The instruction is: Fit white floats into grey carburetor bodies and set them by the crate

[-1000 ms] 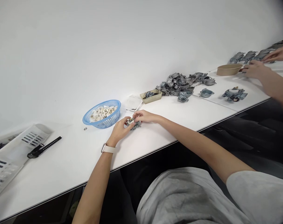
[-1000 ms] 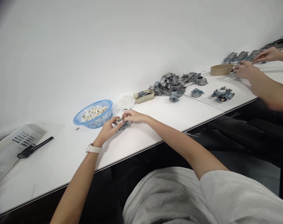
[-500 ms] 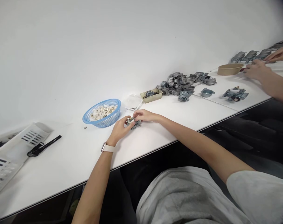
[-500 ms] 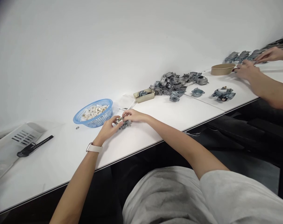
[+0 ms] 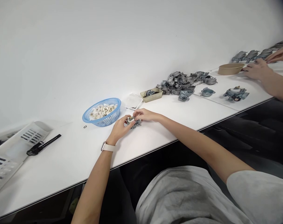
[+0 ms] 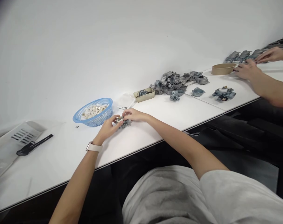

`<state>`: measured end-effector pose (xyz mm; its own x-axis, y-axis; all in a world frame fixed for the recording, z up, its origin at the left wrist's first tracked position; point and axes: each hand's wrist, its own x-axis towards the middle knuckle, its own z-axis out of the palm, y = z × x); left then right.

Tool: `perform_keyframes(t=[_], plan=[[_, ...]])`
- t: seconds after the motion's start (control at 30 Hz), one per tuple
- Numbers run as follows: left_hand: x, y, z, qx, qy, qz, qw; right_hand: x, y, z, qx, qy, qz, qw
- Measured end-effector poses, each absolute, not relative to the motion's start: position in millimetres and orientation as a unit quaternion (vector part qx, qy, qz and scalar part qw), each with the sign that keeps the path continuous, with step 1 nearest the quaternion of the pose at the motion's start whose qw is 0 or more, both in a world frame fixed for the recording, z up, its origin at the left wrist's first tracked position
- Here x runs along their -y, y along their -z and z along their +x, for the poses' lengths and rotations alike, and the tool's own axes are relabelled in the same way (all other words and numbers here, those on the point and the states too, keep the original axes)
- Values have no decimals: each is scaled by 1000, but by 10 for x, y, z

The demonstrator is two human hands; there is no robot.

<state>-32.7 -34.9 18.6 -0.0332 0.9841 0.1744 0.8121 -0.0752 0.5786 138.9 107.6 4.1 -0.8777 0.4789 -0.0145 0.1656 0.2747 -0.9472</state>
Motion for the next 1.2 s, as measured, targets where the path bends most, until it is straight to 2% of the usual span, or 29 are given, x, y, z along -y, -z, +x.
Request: perform_keyframes(t=[0.4, 1.2], plan=[[360, -201, -325, -664, -276, 676, 159, -1076, -2, 1387, 790, -559, -194, 160], [345, -181, -332, -663, -280, 675, 164, -1086, 23, 1377, 788, -558, -215, 146]])
